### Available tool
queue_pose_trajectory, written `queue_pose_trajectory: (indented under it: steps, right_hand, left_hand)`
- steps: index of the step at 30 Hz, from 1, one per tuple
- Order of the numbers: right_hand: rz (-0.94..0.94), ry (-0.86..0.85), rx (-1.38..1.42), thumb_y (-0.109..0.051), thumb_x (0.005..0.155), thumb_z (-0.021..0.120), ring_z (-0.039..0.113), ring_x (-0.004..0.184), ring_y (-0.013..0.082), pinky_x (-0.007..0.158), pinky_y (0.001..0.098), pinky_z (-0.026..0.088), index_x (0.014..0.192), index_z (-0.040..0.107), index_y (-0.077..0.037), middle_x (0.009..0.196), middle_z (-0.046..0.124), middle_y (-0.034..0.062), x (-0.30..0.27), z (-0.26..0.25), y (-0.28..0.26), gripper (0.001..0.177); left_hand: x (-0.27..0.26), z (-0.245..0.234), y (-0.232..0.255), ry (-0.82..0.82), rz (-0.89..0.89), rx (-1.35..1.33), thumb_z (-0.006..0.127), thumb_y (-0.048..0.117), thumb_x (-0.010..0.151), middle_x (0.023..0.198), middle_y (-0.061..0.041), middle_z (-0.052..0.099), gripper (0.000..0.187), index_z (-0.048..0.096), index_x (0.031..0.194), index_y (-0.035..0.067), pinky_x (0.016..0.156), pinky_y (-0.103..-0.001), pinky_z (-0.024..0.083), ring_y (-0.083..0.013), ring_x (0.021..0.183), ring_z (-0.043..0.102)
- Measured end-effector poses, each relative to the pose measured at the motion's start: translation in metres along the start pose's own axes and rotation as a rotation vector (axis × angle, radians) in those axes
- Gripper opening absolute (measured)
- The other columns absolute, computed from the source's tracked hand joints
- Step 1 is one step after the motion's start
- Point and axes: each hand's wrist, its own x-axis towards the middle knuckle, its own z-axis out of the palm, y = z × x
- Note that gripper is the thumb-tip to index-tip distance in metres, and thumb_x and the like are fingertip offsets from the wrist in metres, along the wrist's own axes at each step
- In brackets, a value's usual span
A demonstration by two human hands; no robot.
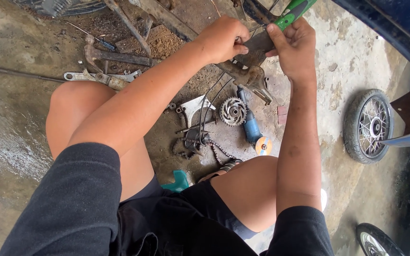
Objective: The person sits on the floor and uses a green-handled scraper to clean a metal part of a motorcycle. They repeatedly scrape the surface, remove debris, and inspect the part while surrounded by tools and motorcycle components.
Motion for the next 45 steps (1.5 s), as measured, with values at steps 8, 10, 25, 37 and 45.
queue_pose_trajectory:
  steps: [8, 10, 25, 37, 45]
  right_hand:
    - [-0.121, -0.065, -0.047, -0.007, 0.110, 0.066, 0.069, 0.086, 0.0209, 0.077, 0.0343, 0.065, 0.104, 0.060, -0.004, 0.093, 0.065, 0.0074, 0.006, 0.002, 0.004, 0.010]
    - [-0.099, -0.025, -0.065, -0.011, 0.112, 0.069, 0.049, 0.076, 0.0132, 0.068, 0.0292, 0.045, 0.095, 0.053, -0.010, 0.083, 0.050, 0.0003, 0.008, 0.003, 0.017, 0.023]
    - [-0.142, -0.108, -0.277, -0.014, 0.113, 0.074, 0.024, 0.069, 0.0088, 0.061, 0.0299, 0.021, 0.083, 0.037, -0.015, 0.079, 0.028, -0.0035, 0.017, 0.030, -0.018, 0.047]
    - [-0.112, -0.144, -0.199, -0.015, 0.114, 0.066, 0.048, 0.057, 0.0089, 0.049, 0.0261, 0.056, 0.095, 0.046, -0.008, 0.078, 0.035, -0.0006, 0.006, 0.031, -0.041, 0.028]
    - [-0.077, -0.104, -0.282, -0.017, 0.115, 0.067, 0.047, 0.054, 0.0098, 0.047, 0.0285, 0.040, 0.093, 0.046, -0.010, 0.076, 0.038, -0.0011, 0.003, 0.026, -0.037, 0.031]
  left_hand:
    - [-0.003, -0.011, 0.014, -0.151, -0.151, -0.056, 0.075, 0.019, 0.096, 0.102, -0.009, 0.077, 0.013, 0.071, 0.090, 0.008, 0.092, -0.037, 0.061, -0.0228, 0.093, 0.076]
    - [-0.003, -0.002, 0.001, -0.113, -0.090, -0.045, 0.078, 0.018, 0.094, 0.092, -0.007, 0.076, 0.015, 0.071, 0.085, 0.009, 0.082, -0.035, 0.061, -0.0204, 0.083, 0.074]
    - [-0.015, 0.000, -0.019, -0.111, -0.164, -0.050, 0.084, 0.023, 0.093, 0.077, -0.004, 0.066, 0.028, 0.066, 0.075, 0.011, 0.062, -0.038, 0.049, -0.0187, 0.066, 0.061]
    - [-0.023, -0.008, -0.011, -0.005, -0.118, 0.007, 0.083, 0.019, 0.094, 0.071, -0.006, 0.065, 0.029, 0.063, 0.075, 0.011, 0.054, -0.038, 0.047, -0.0201, 0.058, 0.060]
    - [-0.024, -0.012, -0.010, -0.007, -0.052, 0.054, 0.082, 0.020, 0.096, 0.066, -0.004, 0.063, 0.033, 0.060, 0.073, 0.012, 0.054, -0.039, 0.047, -0.0197, 0.057, 0.059]
